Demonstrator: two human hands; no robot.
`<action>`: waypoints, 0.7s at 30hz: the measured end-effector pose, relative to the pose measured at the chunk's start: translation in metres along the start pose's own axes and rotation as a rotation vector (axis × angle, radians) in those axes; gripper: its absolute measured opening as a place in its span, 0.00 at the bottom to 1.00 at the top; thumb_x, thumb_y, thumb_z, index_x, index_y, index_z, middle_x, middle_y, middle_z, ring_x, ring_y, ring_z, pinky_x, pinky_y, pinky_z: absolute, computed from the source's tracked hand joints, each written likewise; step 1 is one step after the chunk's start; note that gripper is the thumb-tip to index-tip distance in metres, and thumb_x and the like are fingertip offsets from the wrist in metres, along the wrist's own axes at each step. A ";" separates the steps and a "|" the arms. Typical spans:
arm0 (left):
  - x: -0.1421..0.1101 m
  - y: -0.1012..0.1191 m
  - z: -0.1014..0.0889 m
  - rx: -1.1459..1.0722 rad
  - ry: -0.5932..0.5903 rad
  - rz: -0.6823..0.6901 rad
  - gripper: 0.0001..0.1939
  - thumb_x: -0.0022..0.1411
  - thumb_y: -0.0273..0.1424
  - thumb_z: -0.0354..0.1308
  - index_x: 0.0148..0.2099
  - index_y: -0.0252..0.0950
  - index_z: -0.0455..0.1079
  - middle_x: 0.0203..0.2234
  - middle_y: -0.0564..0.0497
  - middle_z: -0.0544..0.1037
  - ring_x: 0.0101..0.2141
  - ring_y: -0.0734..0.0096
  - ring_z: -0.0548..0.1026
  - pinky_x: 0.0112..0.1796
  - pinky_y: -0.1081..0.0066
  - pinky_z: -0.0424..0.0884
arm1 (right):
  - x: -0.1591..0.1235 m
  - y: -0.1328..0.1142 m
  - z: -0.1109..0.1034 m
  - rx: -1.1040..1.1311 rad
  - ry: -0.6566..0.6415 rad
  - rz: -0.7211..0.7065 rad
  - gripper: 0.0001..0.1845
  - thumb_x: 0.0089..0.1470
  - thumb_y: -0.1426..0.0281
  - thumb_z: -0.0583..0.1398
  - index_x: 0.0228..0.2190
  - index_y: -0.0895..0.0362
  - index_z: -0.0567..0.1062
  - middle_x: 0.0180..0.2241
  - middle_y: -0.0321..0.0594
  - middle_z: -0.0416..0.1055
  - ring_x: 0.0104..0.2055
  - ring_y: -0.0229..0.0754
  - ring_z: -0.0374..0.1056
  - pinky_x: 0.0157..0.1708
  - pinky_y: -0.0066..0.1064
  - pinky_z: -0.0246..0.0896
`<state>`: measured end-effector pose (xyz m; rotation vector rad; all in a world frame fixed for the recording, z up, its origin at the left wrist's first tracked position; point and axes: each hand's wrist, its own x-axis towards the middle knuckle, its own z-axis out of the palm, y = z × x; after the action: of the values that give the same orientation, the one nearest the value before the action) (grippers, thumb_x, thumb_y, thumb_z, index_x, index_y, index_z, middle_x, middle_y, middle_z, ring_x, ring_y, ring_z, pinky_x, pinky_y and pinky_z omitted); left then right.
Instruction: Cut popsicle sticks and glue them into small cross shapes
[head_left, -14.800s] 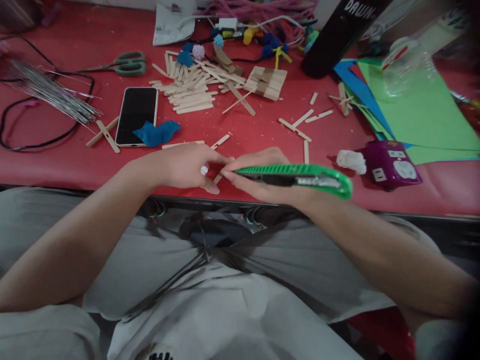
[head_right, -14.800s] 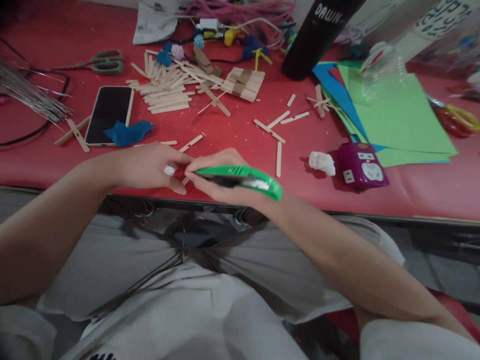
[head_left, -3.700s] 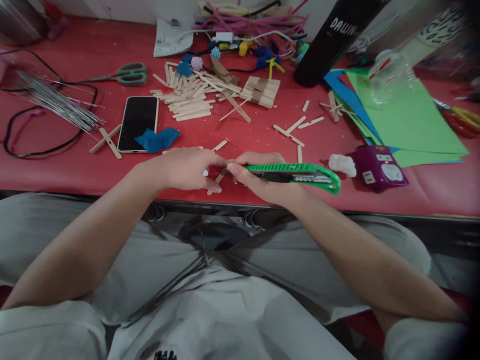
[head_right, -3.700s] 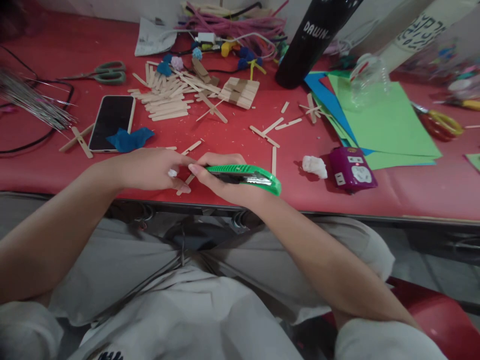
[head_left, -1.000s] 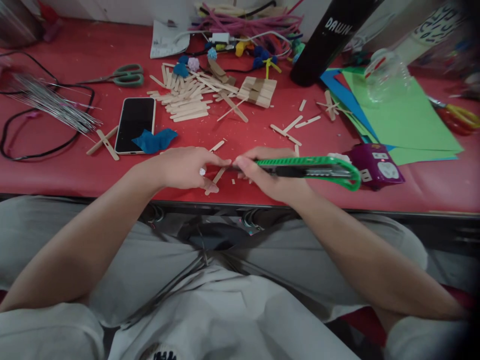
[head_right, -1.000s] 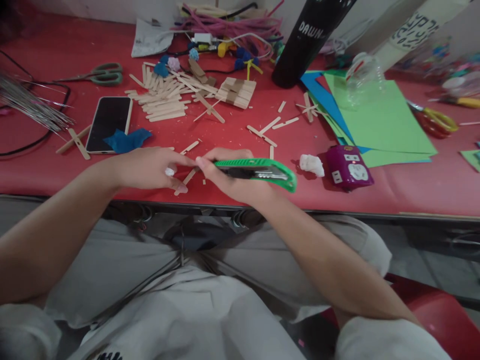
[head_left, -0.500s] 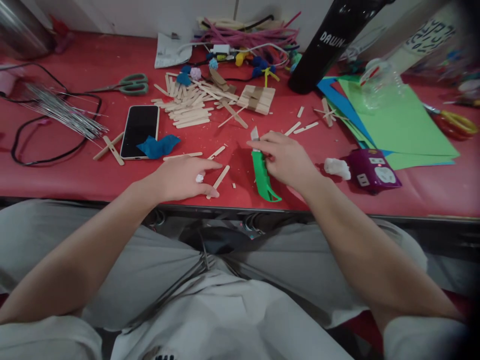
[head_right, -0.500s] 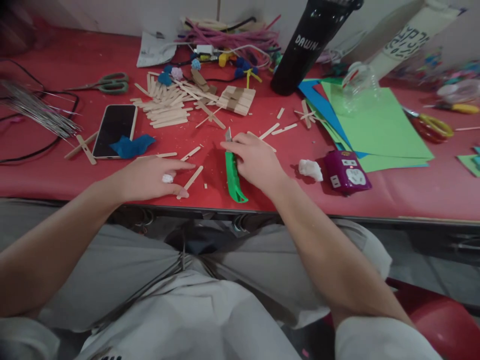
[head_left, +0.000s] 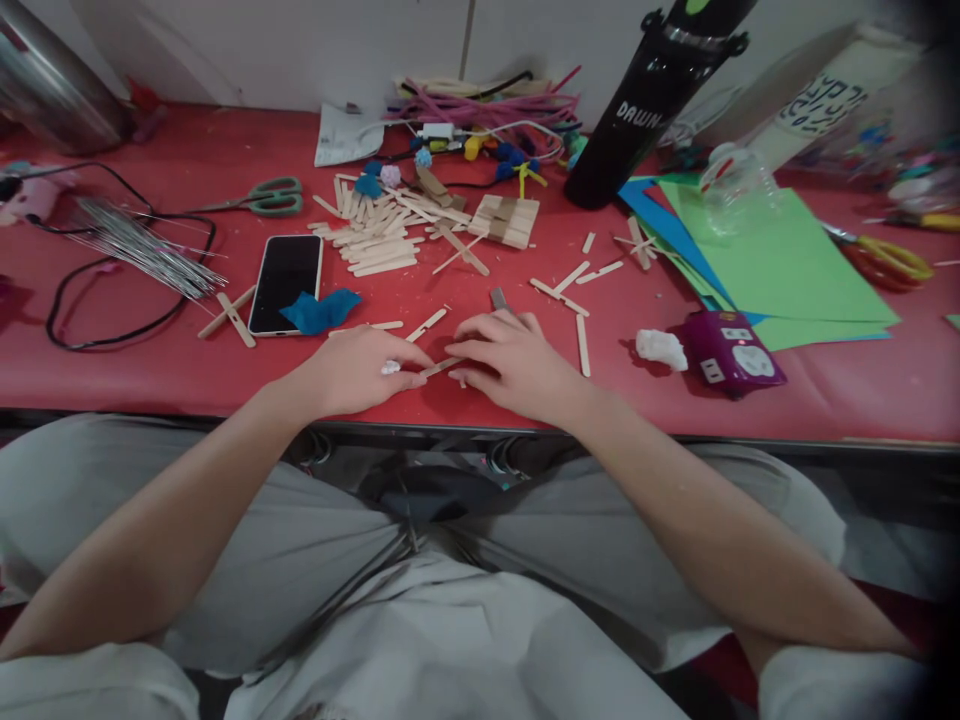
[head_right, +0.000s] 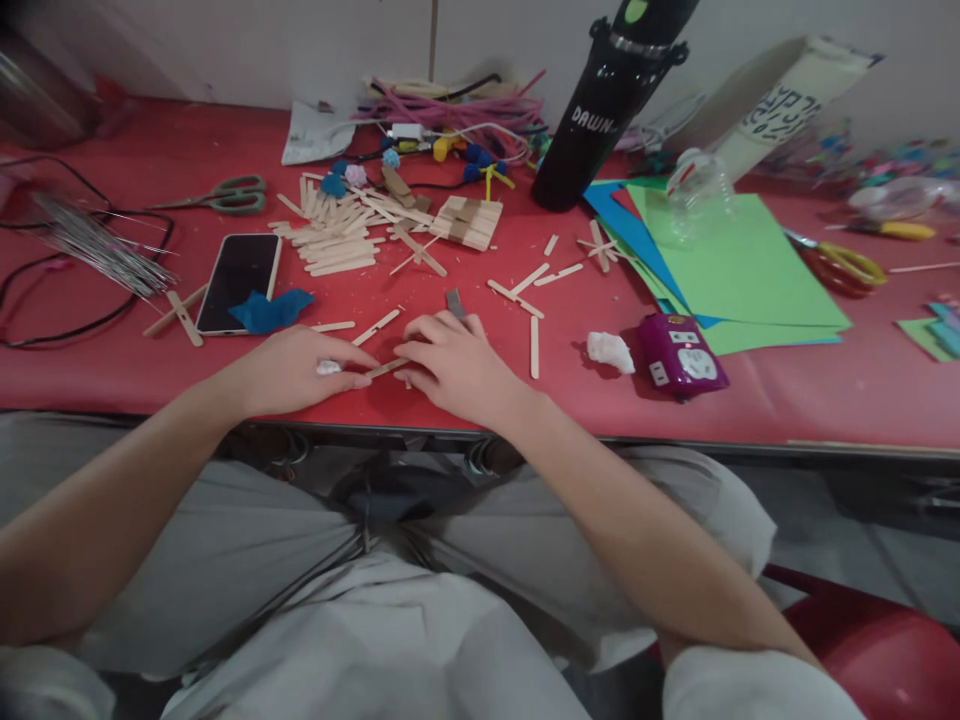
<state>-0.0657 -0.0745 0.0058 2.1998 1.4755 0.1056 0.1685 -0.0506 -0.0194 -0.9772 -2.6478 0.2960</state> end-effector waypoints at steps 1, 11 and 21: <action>0.001 0.000 0.000 0.001 0.008 0.001 0.14 0.63 0.42 0.56 0.47 0.49 0.78 0.43 0.56 0.82 0.44 0.62 0.78 0.41 0.67 0.67 | 0.001 -0.004 0.001 -0.003 -0.014 0.015 0.09 0.62 0.68 0.59 0.42 0.55 0.77 0.45 0.45 0.73 0.48 0.50 0.65 0.45 0.42 0.52; 0.004 0.003 0.007 0.107 0.119 0.003 0.15 0.65 0.45 0.53 0.40 0.42 0.72 0.38 0.53 0.80 0.40 0.62 0.77 0.32 0.69 0.62 | 0.006 0.000 0.003 0.110 -0.027 0.115 0.04 0.61 0.75 0.57 0.33 0.56 0.67 0.37 0.43 0.72 0.42 0.47 0.65 0.42 0.38 0.51; 0.012 0.003 0.016 0.208 0.183 0.199 0.15 0.71 0.36 0.42 0.40 0.36 0.67 0.31 0.46 0.77 0.32 0.63 0.75 0.32 0.68 0.62 | 0.015 -0.002 0.006 0.393 0.337 0.104 0.05 0.62 0.70 0.55 0.32 0.54 0.66 0.32 0.39 0.71 0.35 0.42 0.66 0.37 0.34 0.61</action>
<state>-0.0535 -0.0705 -0.0092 2.5620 1.4126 0.2349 0.1551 -0.0426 -0.0211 -0.9373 -2.1334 0.5916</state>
